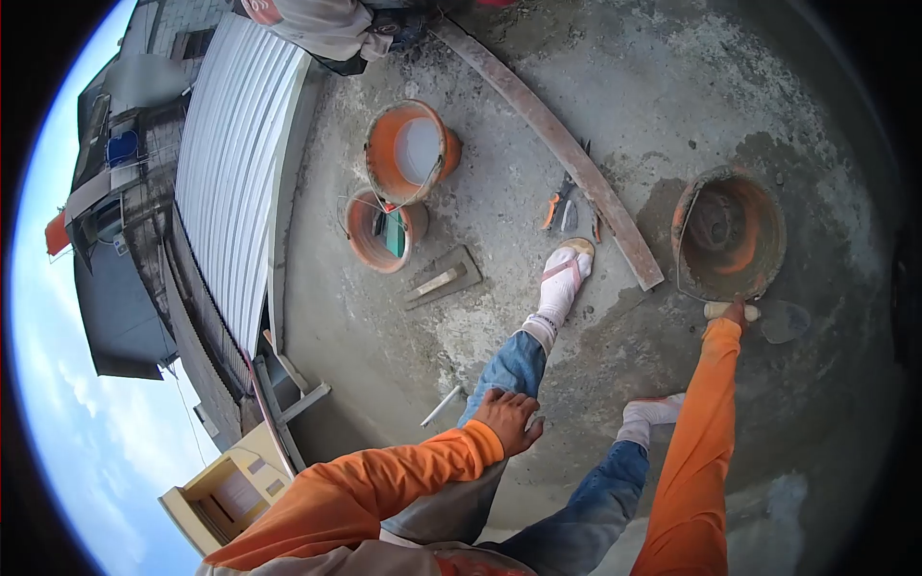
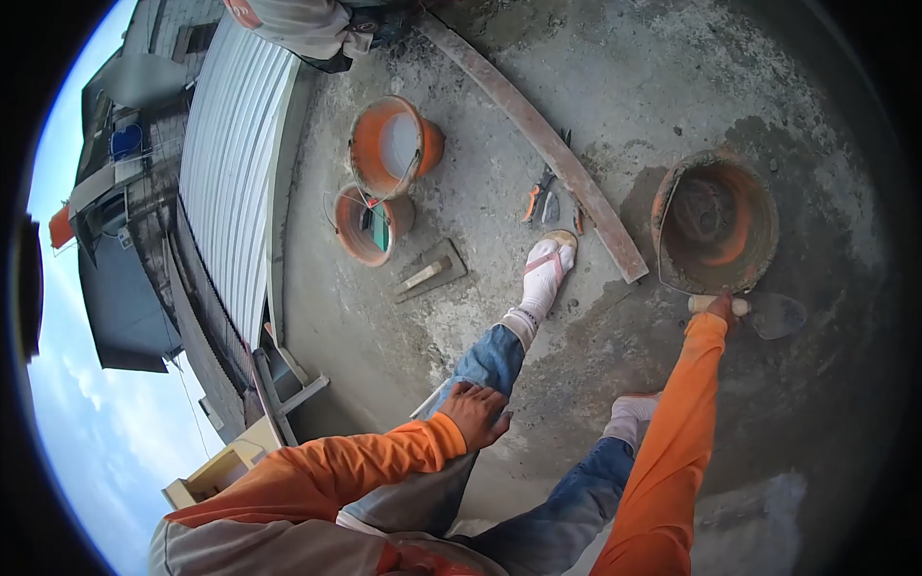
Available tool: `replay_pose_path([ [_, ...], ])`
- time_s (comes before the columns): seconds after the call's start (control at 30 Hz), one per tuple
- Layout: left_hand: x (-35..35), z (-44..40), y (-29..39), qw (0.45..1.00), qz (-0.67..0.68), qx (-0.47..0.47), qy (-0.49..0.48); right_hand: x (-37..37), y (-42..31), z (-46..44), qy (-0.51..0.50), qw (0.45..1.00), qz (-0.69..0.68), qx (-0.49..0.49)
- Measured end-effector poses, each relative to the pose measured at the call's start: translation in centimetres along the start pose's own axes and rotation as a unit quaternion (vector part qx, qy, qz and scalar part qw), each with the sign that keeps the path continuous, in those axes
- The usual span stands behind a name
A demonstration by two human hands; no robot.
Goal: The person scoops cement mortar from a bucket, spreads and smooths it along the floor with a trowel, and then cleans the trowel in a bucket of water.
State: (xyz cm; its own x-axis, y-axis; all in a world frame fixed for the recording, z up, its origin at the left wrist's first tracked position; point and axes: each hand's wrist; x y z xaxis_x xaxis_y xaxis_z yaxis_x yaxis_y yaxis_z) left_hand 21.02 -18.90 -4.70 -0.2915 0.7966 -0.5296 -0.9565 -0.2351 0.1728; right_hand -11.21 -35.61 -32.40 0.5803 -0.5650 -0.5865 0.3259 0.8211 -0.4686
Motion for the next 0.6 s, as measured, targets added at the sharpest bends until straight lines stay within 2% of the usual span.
replay_pose_path([
  [0.03,-0.4,-0.1,-0.7,1.0,0.021,0.001,0.002,0.2,0.1,-0.8,-0.008,1.0,0.01,-0.01],
  [0.1,-1.2,-0.4,-1.7,0.998,0.066,-0.001,-0.005,-0.3,0.4,-2.2,-0.104,0.989,-0.093,-0.038],
  [0.13,-1.8,-0.7,-2.3,0.997,0.078,-0.002,-0.004,-0.5,-0.9,-1.2,-0.106,0.99,-0.085,-0.048],
  [0.23,-2.9,-1.8,-3.5,0.988,0.153,-0.027,-0.027,-1.9,-5.6,1.5,-0.196,0.981,-0.004,-0.01],
  [0.3,-3.4,-3.5,-4.4,0.951,0.293,-0.095,-0.036,-2.7,-6.5,4.5,-0.197,0.98,0.009,-0.039],
  [0.33,-3.3,-4.9,-4.6,0.948,0.304,-0.091,-0.031,-2.9,-6.9,7.0,-0.197,0.979,0.016,-0.055],
  [0.37,-3.1,-6.6,-4.6,0.878,0.467,-0.106,-0.015,-3.0,-7.7,10.9,-0.2,0.978,0.027,-0.061],
  [0.4,-3.5,-8.0,-4.6,0.78,0.615,-0.118,-0.001,-3.0,-8.4,15.6,-0.202,0.977,0.038,-0.065],
  [0.43,-4.8,-9.0,-4.6,0.774,0.622,-0.114,-0.001,-2.6,-8.8,19.8,-0.219,0.971,0.031,-0.089],
  [0.5,-8.0,-10.4,-4.6,0.665,0.701,-0.256,-0.015,-1.8,-8.3,26.1,-0.274,0.956,0.016,-0.107],
  [0.53,-9.4,-10.2,-4.9,0.66,0.708,-0.252,-0.013,-1.4,-7.8,28.1,-0.313,0.944,0.008,-0.101],
  [0.6,-11.4,-8.6,-6.6,0.54,0.788,-0.294,-0.008,0.0,-5.2,30.5,-0.378,0.915,0.03,-0.138],
])
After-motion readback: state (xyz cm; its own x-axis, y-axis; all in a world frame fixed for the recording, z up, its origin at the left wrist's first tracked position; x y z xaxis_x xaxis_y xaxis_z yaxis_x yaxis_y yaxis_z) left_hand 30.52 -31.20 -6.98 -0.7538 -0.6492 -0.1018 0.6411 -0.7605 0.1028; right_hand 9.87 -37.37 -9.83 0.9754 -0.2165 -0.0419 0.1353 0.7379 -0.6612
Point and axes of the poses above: each hand's wrist, its own z-axis away from the middle knuckle, its own x-axis out of the palm, y = z × x, and after that the axes turned 6 degrees about -x, right-handed
